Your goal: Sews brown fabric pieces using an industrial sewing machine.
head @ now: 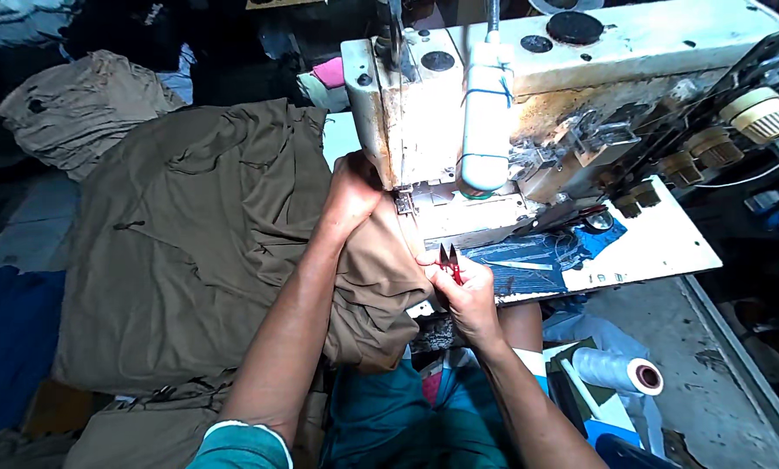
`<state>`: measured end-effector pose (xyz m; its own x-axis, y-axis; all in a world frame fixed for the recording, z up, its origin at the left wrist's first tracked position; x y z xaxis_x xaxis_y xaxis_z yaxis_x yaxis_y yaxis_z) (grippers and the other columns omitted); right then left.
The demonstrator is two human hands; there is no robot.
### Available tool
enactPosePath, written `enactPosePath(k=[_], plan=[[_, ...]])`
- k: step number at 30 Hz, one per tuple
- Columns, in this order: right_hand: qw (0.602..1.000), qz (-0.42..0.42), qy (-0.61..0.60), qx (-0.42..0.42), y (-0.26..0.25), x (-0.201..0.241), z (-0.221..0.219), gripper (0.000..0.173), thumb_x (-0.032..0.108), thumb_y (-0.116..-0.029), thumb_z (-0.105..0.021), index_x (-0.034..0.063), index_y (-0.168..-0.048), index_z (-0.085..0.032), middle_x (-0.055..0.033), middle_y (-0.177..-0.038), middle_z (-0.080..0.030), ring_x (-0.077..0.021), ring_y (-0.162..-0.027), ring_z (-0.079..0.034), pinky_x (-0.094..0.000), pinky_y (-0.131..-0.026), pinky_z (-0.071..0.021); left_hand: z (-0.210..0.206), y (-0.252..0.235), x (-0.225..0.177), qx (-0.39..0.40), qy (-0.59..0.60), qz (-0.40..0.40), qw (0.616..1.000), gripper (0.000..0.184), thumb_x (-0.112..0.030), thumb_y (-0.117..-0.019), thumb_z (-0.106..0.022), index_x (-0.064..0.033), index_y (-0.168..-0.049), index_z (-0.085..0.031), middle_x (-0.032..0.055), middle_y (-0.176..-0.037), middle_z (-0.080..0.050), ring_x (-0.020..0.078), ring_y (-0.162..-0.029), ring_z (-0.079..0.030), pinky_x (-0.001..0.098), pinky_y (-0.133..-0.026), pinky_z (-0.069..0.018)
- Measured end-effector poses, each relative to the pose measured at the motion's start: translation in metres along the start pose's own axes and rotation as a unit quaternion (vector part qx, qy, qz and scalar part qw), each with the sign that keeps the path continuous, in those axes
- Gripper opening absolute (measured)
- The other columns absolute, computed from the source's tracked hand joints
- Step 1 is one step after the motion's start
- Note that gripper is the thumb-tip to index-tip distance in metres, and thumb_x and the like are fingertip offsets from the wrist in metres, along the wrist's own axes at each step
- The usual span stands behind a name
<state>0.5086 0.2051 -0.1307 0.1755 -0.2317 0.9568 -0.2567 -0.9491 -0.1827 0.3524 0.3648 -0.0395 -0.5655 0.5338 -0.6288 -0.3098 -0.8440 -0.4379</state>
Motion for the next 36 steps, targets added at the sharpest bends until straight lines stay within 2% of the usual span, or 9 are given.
enactPosePath(k=[12, 15, 18, 22, 26, 30, 32, 34, 36], plan=[[1.000, 0.009, 0.026, 0.009, 0.002, 0.000, 0.000, 0.016, 0.004, -0.0930, -0.069, 0.0014, -0.107, -0.077, -0.0068, -0.081, -0.069, -0.0100, -0.063, -0.059, -0.0256, -0.056, -0.0506, -0.002, 0.003, 0.007, -0.011, 0.001, 0.007, 1.000, 0.021, -0.020, -0.0828, -0.078, -0.0078, -0.099, -0.072, 0.0069, -0.097, -0.072, 0.0161, -0.094, -0.069, 0.0427, -0.087, -0.0543], [0.997, 0.019, 0.062, 0.029, 0.006, 0.004, 0.002, 0.018, 0.006, -0.0932, -0.069, 0.0040, -0.109, -0.077, -0.0052, -0.086, -0.072, -0.0089, -0.069, -0.063, -0.0246, -0.062, -0.0541, 0.007, 0.020, 0.008, -0.046, 0.011, 0.011, 0.999, 0.030, -0.022, -0.0865, -0.080, -0.0119, -0.114, -0.072, 0.0052, -0.116, -0.069, 0.0151, -0.108, -0.066, 0.0398, -0.096, -0.0556], [0.995, 0.011, 0.070, 0.066, 0.010, 0.008, 0.002, 0.019, 0.006, -0.0940, -0.069, 0.0035, -0.111, -0.076, -0.0069, -0.094, -0.074, -0.0110, -0.078, -0.068, -0.0267, -0.070, -0.0581, 0.027, 0.070, -0.004, -0.085, -0.007, -0.011, 0.996, 0.035, -0.022, -0.0955, -0.072, -0.0142, -0.129, -0.065, 0.0056, -0.136, -0.060, 0.0174, -0.116, -0.063, 0.0385, -0.093, -0.0570], [0.987, -0.010, 0.103, 0.125, 0.017, 0.014, 0.000, 0.015, 0.013, -0.0955, -0.070, 0.0073, -0.107, -0.078, -0.0034, -0.089, -0.074, -0.0082, -0.075, -0.067, -0.0260, -0.069, -0.0567, 0.052, 0.131, -0.018, -0.079, 0.082, -0.005, 0.993, 0.021, -0.018, -0.0993, -0.068, -0.0130, -0.120, -0.067, -0.0013, -0.091, -0.069, 0.0076, -0.064, -0.064, 0.0240, -0.053, -0.0557], [0.985, -0.006, 0.107, 0.133, 0.020, 0.027, -0.012, 0.012, 0.011, -0.0940, -0.072, 0.0098, -0.104, -0.079, -0.0009, -0.078, -0.071, -0.0070, -0.060, -0.059, -0.0252, -0.056, -0.0509, 0.064, 0.185, -0.024, -0.041, 0.145, 0.035, 0.988, 0.013, -0.020, -0.1003, -0.067, -0.0107, -0.109, -0.069, -0.0015, -0.074, -0.068, 0.0096, -0.052, -0.062, 0.0250, -0.044, -0.0543], [0.984, 0.035, 0.092, 0.150, 0.017, 0.037, -0.018, 0.016, 0.011, -0.0968, -0.069, 0.0085, -0.111, -0.077, -0.0029, -0.073, -0.066, -0.0088, -0.050, -0.050, -0.0255, -0.045, -0.0439, 0.064, 0.233, -0.027, -0.004, 0.171, 0.035, 0.985, 0.011, -0.017, -0.0970, -0.070, -0.0095, -0.105, -0.071, 0.0001, -0.081, -0.073, 0.0113, -0.062, -0.068, 0.0280, -0.055, -0.0608], [0.985, 0.037, 0.081, 0.145, 0.017, 0.039, -0.020, 0.017, 0.012, -0.0983, -0.068, 0.0087, -0.112, -0.076, -0.0043, -0.070, -0.064, -0.0096, -0.047, -0.047, -0.0251, -0.042, -0.0416, 0.053, 0.252, -0.019, 0.084, 0.114, -0.031, 0.989, 0.023, -0.027, -0.0939, -0.076, -0.0111, -0.110, -0.075, -0.0011, -0.106, -0.074, 0.0088, -0.091, -0.070, 0.0296, -0.080, -0.0614], [0.987, 0.027, 0.074, 0.140, 0.017, 0.040, -0.020, 0.018, 0.014, -0.1001, -0.066, 0.0100, -0.115, -0.075, -0.0054, -0.070, -0.062, -0.0096, -0.044, -0.042, -0.0244, -0.039, -0.0372, 0.041, 0.268, -0.003, 0.180, -0.045, -0.083, 0.979, 0.044, -0.050, -0.0932, -0.071, -0.0207, -0.127, -0.071, -0.0018, -0.136, -0.064, 0.0131, -0.125, -0.059, 0.0384, -0.105, -0.0502], [0.990, 0.025, 0.073, 0.122, 0.017, 0.038, -0.019, 0.019, 0.016, -0.1004, -0.066, 0.0111, -0.116, -0.075, -0.0054, -0.067, -0.058, -0.0095, -0.042, -0.036, -0.0244, -0.037, -0.0322, 0.038, 0.282, 0.023, 0.182, -0.152, -0.093, 0.967, 0.034, -0.047, -0.0986, -0.063, -0.0222, -0.121, -0.072, 0.0007, -0.130, -0.065, 0.0200, -0.123, -0.059, 0.0459, -0.102, -0.0480]])
Point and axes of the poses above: each hand's wrist, its own y-axis away from the middle knuckle, its own z-axis out of the back of the hand, x = y × z, the point moved 1 cm from there along -y, towards the middle knuckle
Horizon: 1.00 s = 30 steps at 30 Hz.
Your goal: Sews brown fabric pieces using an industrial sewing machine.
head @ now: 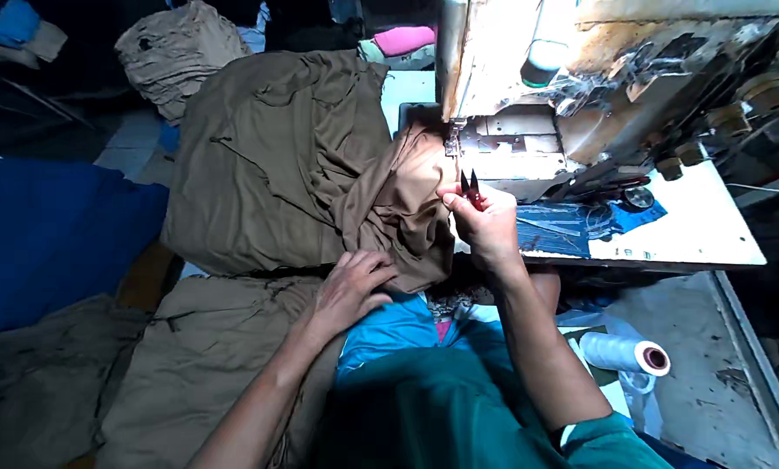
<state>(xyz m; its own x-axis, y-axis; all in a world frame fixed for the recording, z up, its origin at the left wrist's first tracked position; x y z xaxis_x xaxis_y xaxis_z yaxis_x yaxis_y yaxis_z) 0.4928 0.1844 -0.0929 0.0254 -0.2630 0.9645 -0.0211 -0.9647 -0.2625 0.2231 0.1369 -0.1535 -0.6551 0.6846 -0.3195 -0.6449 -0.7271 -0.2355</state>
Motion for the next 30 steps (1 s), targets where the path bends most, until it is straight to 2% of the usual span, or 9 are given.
enactPosePath(k=[2, 7, 10, 12, 16, 20, 23, 26, 30], plan=[[1.000, 0.000, 0.008, -0.026, -0.003, -0.001, 0.004, 0.018, 0.016, -0.0991, -0.068, 0.0117, -0.115, -0.076, -0.0049, -0.066, -0.058, -0.0095, -0.041, -0.036, -0.0250, -0.037, -0.0324, 0.005, 0.018, 0.022, -0.042, 0.001, 0.040, 0.998, 0.023, -0.034, -0.1031, -0.058, -0.0183, -0.106, -0.075, -0.0004, -0.111, -0.071, 0.0189, -0.109, -0.064, 0.0445, -0.096, -0.0502], [0.996, 0.000, 0.068, -0.057, -0.002, -0.012, 0.018, 0.015, 0.020, -0.0987, -0.069, 0.0147, -0.111, -0.076, -0.0031, -0.065, -0.057, -0.0096, -0.041, -0.037, -0.0260, -0.037, -0.0328, 0.086, 0.051, 0.055, -0.180, 0.104, 0.216, 0.954, 0.018, -0.022, -0.0992, -0.066, -0.0082, -0.110, -0.072, 0.0050, -0.107, -0.069, 0.0140, -0.094, -0.066, 0.0393, -0.085, -0.0575], [0.992, -0.019, 0.098, -0.075, -0.002, -0.019, 0.012, 0.012, 0.020, -0.0974, -0.071, 0.0144, -0.105, -0.078, -0.0039, -0.067, -0.061, -0.0114, -0.044, -0.043, -0.0281, -0.039, -0.0367, 0.109, 0.057, 0.085, -0.174, 0.026, 0.337, 0.925, 0.017, -0.024, -0.1000, -0.068, -0.0092, -0.110, -0.069, 0.0103, -0.105, -0.067, 0.0246, -0.087, -0.064, 0.0521, -0.077, -0.0541], [0.992, -0.029, 0.097, -0.076, -0.004, -0.023, 0.007, 0.011, 0.017, -0.0965, -0.071, 0.0117, -0.103, -0.078, -0.0045, -0.071, -0.067, -0.0123, -0.047, -0.049, -0.0294, -0.042, -0.0405, 0.104, 0.055, 0.100, -0.156, -0.019, 0.386, 0.909, 0.016, -0.020, -0.0992, -0.068, -0.0101, -0.111, -0.070, 0.0145, -0.113, -0.066, 0.0341, -0.094, -0.066, 0.0631, -0.082, -0.0534], [0.992, -0.032, 0.092, -0.076, -0.007, -0.029, 0.004, 0.011, 0.017, -0.0954, -0.073, 0.0093, -0.101, -0.079, -0.0042, -0.076, -0.073, -0.0113, -0.049, -0.055, -0.0289, -0.044, -0.0436, 0.089, 0.036, 0.081, -0.283, -0.032, 0.313, 0.906, 0.028, -0.016, -0.1033, -0.056, -0.0122, -0.129, -0.065, 0.0106, -0.139, -0.058, 0.0253, -0.118, -0.061, 0.0478, -0.100, -0.0528], [0.992, -0.037, 0.097, -0.075, -0.006, -0.025, 0.005, 0.011, 0.019, -0.0953, -0.074, 0.0105, -0.101, -0.078, -0.0043, -0.075, -0.073, -0.0112, -0.048, -0.054, -0.0284, -0.044, -0.0428, 0.071, 0.011, 0.050, -0.334, 0.023, 0.156, 0.929, 0.027, -0.022, -0.1012, -0.064, -0.0032, -0.119, -0.068, 0.0119, -0.127, -0.063, 0.0186, -0.115, -0.063, 0.0359, -0.099, -0.0550], [0.992, -0.033, 0.098, -0.071, -0.008, -0.022, 0.008, 0.012, 0.019, -0.0961, -0.073, 0.0117, -0.104, -0.079, -0.0034, -0.077, -0.073, -0.0101, -0.047, -0.051, -0.0274, -0.043, -0.0414, 0.057, 0.012, 0.050, -0.322, 0.023, 0.115, 0.940, 0.036, -0.031, -0.0903, -0.078, -0.0038, -0.112, -0.067, 0.0116, -0.123, -0.062, 0.0202, -0.116, -0.061, 0.0368, -0.099, -0.0538], [0.992, -0.030, 0.095, -0.076, -0.007, -0.020, 0.009, 0.012, 0.018, -0.0959, -0.073, 0.0115, -0.104, -0.079, -0.0037, -0.075, -0.072, -0.0105, -0.047, -0.052, -0.0275, -0.043, -0.0426, 0.047, 0.026, 0.065, -0.298, -0.032, 0.133, 0.945, 0.044, -0.040, -0.0863, -0.079, -0.0067, -0.111, -0.066, 0.0119, -0.125, -0.061, 0.0234, -0.118, -0.059, 0.0407, -0.101, -0.0508], [0.994, -0.033, 0.075, -0.077, -0.006, -0.023, 0.004, 0.012, 0.015, -0.0960, -0.072, 0.0097, -0.105, -0.078, -0.0048, -0.075, -0.072, -0.0104, -0.048, -0.053, -0.0268, -0.043, -0.0427, 0.037, 0.028, 0.065, -0.291, -0.083, 0.159, 0.940, 0.055, -0.047, -0.0857, -0.078, -0.0077, -0.122, -0.065, 0.0145, -0.132, -0.059, 0.0284, -0.124, -0.056, 0.0455, -0.105, -0.0472]])
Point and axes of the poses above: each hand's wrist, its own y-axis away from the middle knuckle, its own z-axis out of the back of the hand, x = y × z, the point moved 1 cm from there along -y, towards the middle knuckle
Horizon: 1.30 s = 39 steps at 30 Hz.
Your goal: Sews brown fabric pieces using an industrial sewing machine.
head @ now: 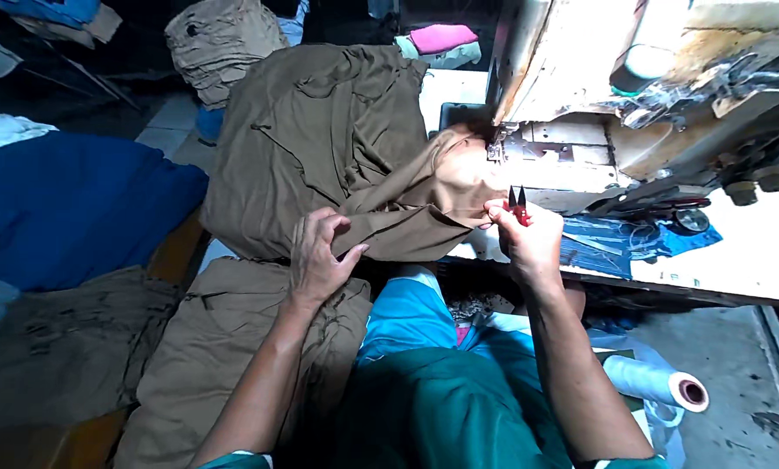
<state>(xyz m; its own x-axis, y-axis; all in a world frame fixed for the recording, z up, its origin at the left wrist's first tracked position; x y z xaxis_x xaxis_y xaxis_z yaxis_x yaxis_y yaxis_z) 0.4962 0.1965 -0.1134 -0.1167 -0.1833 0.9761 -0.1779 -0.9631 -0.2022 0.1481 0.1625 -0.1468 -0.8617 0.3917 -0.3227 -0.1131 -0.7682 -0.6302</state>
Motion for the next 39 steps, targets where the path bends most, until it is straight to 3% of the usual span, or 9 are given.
enactPosePath(k=[6, 12, 16, 23, 29, 31, 33, 36, 39], plan=[[1.000, 0.006, -0.007, 0.006, 0.002, 0.004, -0.006, 0.012, 0.016, -0.0956, -0.074, 0.0087, -0.103, -0.079, -0.0051, -0.073, -0.070, -0.0101, -0.044, -0.046, -0.0268, -0.041, -0.0380, -0.013, -0.025, -0.015, -0.029, -0.020, -0.032, 0.999, 0.021, -0.016, -0.0994, -0.060, -0.0101, -0.113, -0.074, 0.0074, -0.123, -0.069, 0.0254, -0.113, -0.064, 0.0455, -0.099, -0.0475], [0.998, 0.024, -0.011, 0.057, 0.000, 0.008, 0.005, 0.017, 0.015, -0.0986, -0.069, 0.0095, -0.114, -0.076, -0.0047, -0.079, -0.074, -0.0096, -0.048, -0.051, -0.0260, -0.045, -0.0421, 0.049, -0.040, -0.006, -0.069, 0.178, -0.017, 0.982, 0.023, -0.005, -0.1022, -0.057, 0.0009, -0.121, -0.068, 0.0105, -0.121, -0.070, 0.0176, -0.111, -0.067, 0.0374, -0.099, -0.0566], [0.995, 0.074, 0.066, 0.014, -0.012, 0.014, 0.025, 0.026, 0.018, -0.0989, -0.068, 0.0153, -0.124, -0.073, -0.0017, -0.082, -0.073, -0.0120, -0.056, -0.061, -0.0295, -0.049, -0.0520, 0.092, -0.047, -0.001, -0.118, 0.233, -0.080, 0.962, 0.017, -0.008, -0.0999, -0.059, -0.0071, -0.111, -0.072, 0.0033, -0.117, -0.069, 0.0175, -0.111, -0.066, 0.0386, -0.097, -0.0556], [0.966, 0.216, 0.140, -0.020, -0.038, 0.018, 0.022, 0.019, 0.012, -0.0991, -0.067, 0.0090, -0.116, -0.076, -0.0036, -0.103, -0.076, -0.0094, -0.085, -0.071, -0.0317, -0.076, -0.0614, 0.125, -0.051, 0.028, -0.140, 0.212, -0.128, 0.959, 0.014, -0.005, -0.0969, -0.062, -0.0011, -0.104, -0.072, 0.0108, -0.111, -0.069, 0.0235, -0.103, -0.066, 0.0402, -0.089, -0.0555], [0.966, 0.189, 0.147, 0.099, -0.053, 0.027, 0.006, 0.032, 0.016, -0.1030, -0.061, 0.0132, -0.135, -0.067, -0.0047, -0.126, -0.070, -0.0133, -0.110, -0.068, -0.0388, -0.096, -0.0567, 0.148, -0.102, -0.042, -0.152, 0.198, -0.170, 0.953, 0.017, -0.002, -0.0991, -0.059, -0.0091, -0.107, -0.072, -0.0019, -0.117, -0.067, 0.0084, -0.112, -0.063, 0.0273, -0.098, -0.0519], [0.970, 0.149, 0.138, 0.132, -0.054, 0.027, 0.005, 0.032, 0.020, -0.1033, -0.062, 0.0178, -0.135, -0.068, -0.0016, -0.122, -0.072, -0.0111, -0.104, -0.070, -0.0375, -0.090, -0.0584, 0.144, -0.097, 0.022, -0.134, 0.180, -0.180, 0.958, 0.019, -0.002, -0.1002, -0.058, 0.0004, -0.114, -0.070, 0.0098, -0.119, -0.069, 0.0173, -0.112, -0.065, 0.0340, -0.098, -0.0530], [0.976, 0.127, 0.107, 0.141, -0.053, 0.027, 0.005, 0.026, 0.023, -0.1021, -0.065, 0.0166, -0.126, -0.070, -0.0030, -0.103, -0.074, -0.0119, -0.082, -0.068, -0.0352, -0.071, -0.0582, 0.140, -0.107, 0.056, -0.110, 0.156, -0.147, 0.970, 0.024, -0.006, -0.1031, -0.055, 0.0021, -0.121, -0.068, 0.0126, -0.122, -0.067, 0.0190, -0.115, -0.064, 0.0354, -0.101, -0.0511], [0.983, 0.115, 0.044, 0.134, -0.050, 0.027, 0.007, 0.019, 0.025, -0.0972, -0.072, 0.0108, -0.110, -0.070, -0.0047, -0.078, -0.066, -0.0122, -0.059, -0.058, -0.0299, -0.051, -0.0494, 0.140, -0.170, 0.033, -0.086, 0.181, -0.144, 0.969, 0.025, -0.007, -0.1036, -0.052, -0.0001, -0.122, -0.067, 0.0096, -0.123, -0.066, 0.0179, -0.115, -0.063, 0.0349, -0.101, -0.0509], [0.985, 0.081, -0.029, 0.153, -0.044, 0.021, 0.010, 0.024, 0.021, -0.0961, -0.073, 0.0107, -0.117, -0.069, -0.0057, -0.077, -0.064, -0.0123, -0.056, -0.054, -0.0283, -0.048, -0.0476, 0.137, -0.216, 0.002, -0.044, 0.237, -0.200, 0.950, 0.022, -0.006, -0.1027, -0.052, -0.0007, -0.117, -0.067, 0.0063, -0.118, -0.067, 0.0138, -0.108, -0.063, 0.0322, -0.097, -0.0517]])
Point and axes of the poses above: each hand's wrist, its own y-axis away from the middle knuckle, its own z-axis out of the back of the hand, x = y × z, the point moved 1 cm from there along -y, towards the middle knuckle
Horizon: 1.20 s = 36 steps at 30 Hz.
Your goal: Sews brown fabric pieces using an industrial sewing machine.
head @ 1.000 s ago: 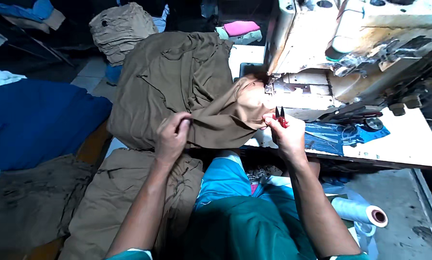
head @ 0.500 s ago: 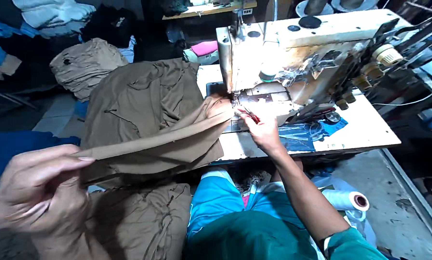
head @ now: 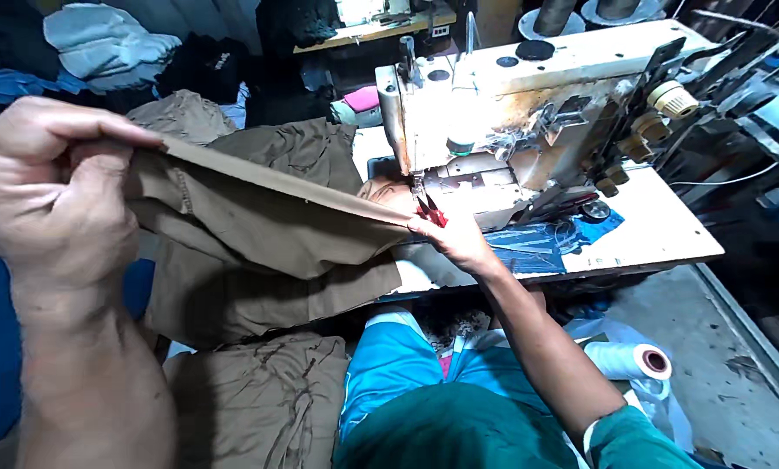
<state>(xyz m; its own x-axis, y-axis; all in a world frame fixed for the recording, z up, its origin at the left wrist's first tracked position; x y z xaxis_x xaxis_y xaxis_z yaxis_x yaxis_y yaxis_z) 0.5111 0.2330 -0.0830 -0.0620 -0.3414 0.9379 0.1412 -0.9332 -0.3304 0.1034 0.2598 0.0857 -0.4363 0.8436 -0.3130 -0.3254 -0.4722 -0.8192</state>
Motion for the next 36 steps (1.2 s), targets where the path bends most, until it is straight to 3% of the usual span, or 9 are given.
enactPosePath(k=[2, 4, 7, 10, 13, 16, 21, 29, 36], plan=[[0.999, -0.017, -0.046, -0.007, 0.011, -0.001, -0.003, 0.022, 0.020, -0.0954, -0.074, 0.0096, -0.115, -0.070, -0.0061, -0.074, -0.062, -0.0126, -0.053, -0.050, -0.0284, -0.047, -0.0449, -0.010, -0.013, -0.010, 0.032, 0.018, -0.010, 0.999, 0.019, -0.007, -0.1022, -0.053, -0.0028, -0.116, -0.067, 0.0036, -0.115, -0.067, 0.0113, -0.106, -0.064, 0.0311, -0.095, -0.0524], [0.998, -0.012, -0.060, -0.019, 0.031, 0.001, -0.008, 0.016, 0.018, -0.0947, -0.074, 0.0061, -0.105, -0.071, -0.0050, -0.071, -0.063, -0.0115, -0.054, -0.053, -0.0283, -0.049, -0.0463, -0.017, -0.013, -0.018, 0.074, 0.017, -0.026, 0.997, 0.020, -0.009, -0.1018, -0.054, -0.0034, -0.113, -0.068, 0.0057, -0.113, -0.068, 0.0152, -0.106, -0.064, 0.0356, -0.095, -0.0531], [0.998, -0.007, -0.070, -0.007, 0.073, 0.004, -0.017, 0.015, 0.013, -0.0961, -0.070, 0.0022, -0.106, -0.073, -0.0023, -0.085, -0.071, -0.0060, -0.069, -0.062, -0.0247, -0.064, -0.0550, -0.036, 0.005, -0.046, 0.146, 0.010, -0.030, 0.989, 0.023, -0.015, -0.1011, -0.053, -0.0064, -0.113, -0.071, 0.0060, -0.114, -0.069, 0.0176, -0.108, -0.065, 0.0381, -0.096, -0.0543], [0.996, -0.014, -0.085, -0.008, 0.104, 0.000, -0.025, 0.014, 0.010, -0.0977, -0.068, 0.0006, -0.107, -0.073, -0.0021, -0.090, -0.071, -0.0044, -0.075, -0.064, -0.0226, -0.069, -0.0555, -0.062, 0.010, -0.079, 0.206, 0.062, -0.007, 0.977, 0.021, -0.019, -0.0988, -0.058, -0.0131, -0.110, -0.075, -0.0020, -0.108, -0.072, 0.0101, -0.099, -0.068, 0.0302, -0.087, -0.0587], [0.994, -0.020, -0.104, -0.012, 0.113, -0.006, -0.026, 0.013, 0.008, -0.0992, -0.065, -0.0005, -0.106, -0.072, -0.0042, -0.092, -0.072, -0.0067, -0.078, -0.066, -0.0241, -0.070, -0.0565, -0.068, 0.015, -0.073, 0.266, 0.102, 0.036, 0.958, 0.023, -0.027, -0.0931, -0.068, -0.0187, -0.113, -0.076, -0.0086, -0.102, -0.071, 0.0045, -0.086, -0.068, 0.0205, -0.072, -0.0595], [0.993, -0.017, -0.112, -0.023, 0.112, -0.011, -0.026, 0.013, 0.009, -0.0989, -0.066, -0.0005, -0.105, -0.073, -0.0037, -0.089, -0.072, -0.0057, -0.075, -0.064, -0.0228, -0.066, -0.0548, -0.065, 0.016, -0.052, 0.302, 0.129, 0.046, 0.943, 0.029, -0.029, -0.0874, -0.076, -0.0201, -0.115, -0.076, -0.0075, -0.105, -0.071, 0.0077, -0.089, -0.069, 0.0223, -0.072, -0.0610], [0.991, -0.036, -0.126, -0.041, 0.106, -0.009, -0.026, 0.013, 0.010, -0.0976, -0.068, 0.0001, -0.105, -0.074, -0.0023, -0.085, -0.071, -0.0043, -0.072, -0.063, -0.0218, -0.065, -0.0541, -0.068, 0.008, -0.051, 0.243, 0.040, 0.064, 0.967, 0.018, -0.021, -0.0829, -0.072, -0.0168, -0.100, -0.075, -0.0070, -0.105, -0.069, 0.0056, -0.096, -0.066, 0.0226, -0.083, -0.0580], [0.988, -0.037, -0.129, -0.072, 0.077, -0.015, -0.023, 0.012, 0.012, -0.0976, -0.068, 0.0006, -0.099, -0.072, -0.0011, -0.074, -0.065, -0.0046, -0.062, -0.057, -0.0223, -0.057, -0.0485, -0.081, -0.001, -0.055, 0.162, -0.022, 0.068, 0.984, 0.020, -0.018, -0.0869, -0.069, -0.0120, -0.106, -0.074, -0.0015, -0.108, -0.065, 0.0055, -0.094, -0.063, 0.0201, -0.080, -0.0538], [0.988, -0.050, -0.110, -0.092, 0.043, -0.030, -0.017, 0.013, 0.017, -0.0970, -0.071, 0.0048, -0.098, -0.073, -0.0017, -0.065, -0.058, -0.0078, -0.052, -0.049, -0.0253, -0.049, -0.0426, -0.099, -0.007, -0.057, 0.118, -0.049, 0.043, 0.991, 0.020, -0.013, -0.0909, -0.067, -0.0091, -0.110, -0.074, 0.0039, -0.116, -0.063, 0.0112, -0.106, -0.061, 0.0253, -0.090, -0.0524]])
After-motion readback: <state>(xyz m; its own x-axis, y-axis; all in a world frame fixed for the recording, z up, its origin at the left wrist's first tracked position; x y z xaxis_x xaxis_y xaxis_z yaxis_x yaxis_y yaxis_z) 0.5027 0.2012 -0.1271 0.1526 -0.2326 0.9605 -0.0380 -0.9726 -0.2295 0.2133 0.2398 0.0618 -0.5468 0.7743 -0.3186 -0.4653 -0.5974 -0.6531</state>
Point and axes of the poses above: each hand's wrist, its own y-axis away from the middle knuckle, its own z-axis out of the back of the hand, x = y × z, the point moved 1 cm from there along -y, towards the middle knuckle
